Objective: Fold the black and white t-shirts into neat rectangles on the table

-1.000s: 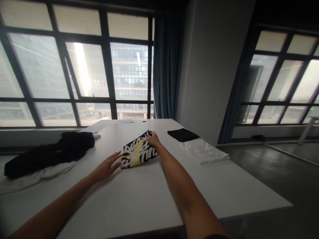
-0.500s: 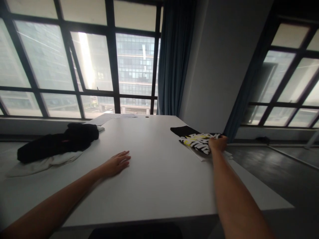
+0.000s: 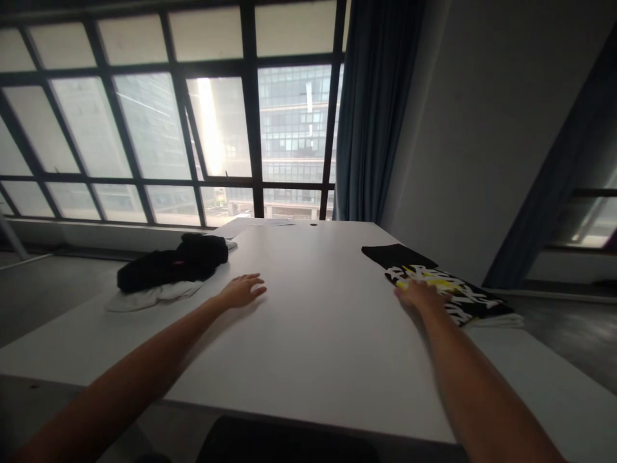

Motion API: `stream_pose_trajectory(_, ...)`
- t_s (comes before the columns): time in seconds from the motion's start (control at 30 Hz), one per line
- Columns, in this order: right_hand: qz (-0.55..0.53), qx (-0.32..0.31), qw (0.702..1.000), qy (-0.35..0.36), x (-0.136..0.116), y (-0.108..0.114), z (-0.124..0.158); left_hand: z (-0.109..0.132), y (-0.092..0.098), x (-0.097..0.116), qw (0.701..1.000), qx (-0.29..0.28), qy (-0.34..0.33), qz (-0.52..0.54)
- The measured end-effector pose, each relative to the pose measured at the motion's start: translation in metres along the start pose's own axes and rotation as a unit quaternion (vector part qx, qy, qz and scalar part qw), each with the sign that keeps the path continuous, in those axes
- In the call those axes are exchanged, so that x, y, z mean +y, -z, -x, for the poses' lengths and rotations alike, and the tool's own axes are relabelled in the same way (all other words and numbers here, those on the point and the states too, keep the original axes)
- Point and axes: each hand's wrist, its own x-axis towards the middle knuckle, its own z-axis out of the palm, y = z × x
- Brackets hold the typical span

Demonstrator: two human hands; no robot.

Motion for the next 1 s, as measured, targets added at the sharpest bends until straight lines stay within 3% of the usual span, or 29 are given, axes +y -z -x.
stream_pose_trajectory(0.07, 0.018, -0.001, 1.000, -0.011, -0.017, -0.003, 0.008, -0.012, 0.022, -0.019, 0.999, 0.021, 0.030, -0.015)
stream_pose_trajectory(0.2, -0.013, 0.004, 0.997, 0.076, -0.055, -0.004, 0.027, -0.020, 0.054, -0.066, 0.988, 0.067, 0.119, -0.067)
stream_pose_trajectory(0.3, -0.014, -0.019, 0.992, 0.125, -0.073, -0.007, 0.037, -0.011, 0.056, -0.101, 0.938, 0.118, 0.269, -0.185)
stream_pose_trajectory(0.37, -0.010, -0.029, 0.989, 0.144, -0.077, -0.009, 0.041, -0.005, 0.053, -0.114, 0.919, 0.130, 0.306, -0.209)
stream_pose_trajectory(0.43, -0.009, -0.033, 0.988, 0.152, -0.076, -0.010, 0.042, -0.003, 0.052, -0.117, 0.924, 0.156, 0.306, -0.166)
stream_pose_trajectory(0.53, -0.014, -0.032, 0.988, 0.153, -0.072, -0.008, 0.040, -0.009, 0.055, -0.102, 0.932, 0.215, 0.289, -0.039)
stream_pose_trajectory(0.63, -0.037, -0.022, 0.985, 0.168, -0.076, -0.006, 0.040, -0.021, 0.049, -0.071, 0.947, 0.216, 0.235, 0.032)
stream_pose_trajectory(0.7, -0.068, -0.019, 0.978, 0.196, -0.083, -0.004, 0.043, -0.027, 0.035, -0.045, 0.970, 0.182, 0.153, 0.057)
stream_pose_trajectory(0.77, -0.118, -0.035, 0.963, 0.240, -0.091, -0.001, 0.051, -0.031, 0.014, -0.018, 0.988, 0.119, 0.024, 0.093)
stream_pose_trajectory(0.83, -0.180, -0.072, 0.938, 0.286, -0.100, 0.003, 0.062, -0.031, -0.004, 0.006, 0.989, 0.069, -0.065, 0.115)
stream_pose_trajectory(0.9, -0.236, -0.120, 0.910, 0.319, -0.108, 0.007, 0.074, -0.029, -0.014, 0.022, 0.986, 0.047, -0.107, 0.123)
stream_pose_trajectory(1.0, -0.291, -0.182, 0.880, 0.328, -0.120, 0.013, 0.092, -0.027, -0.007, 0.026, 0.983, 0.028, -0.146, 0.111)
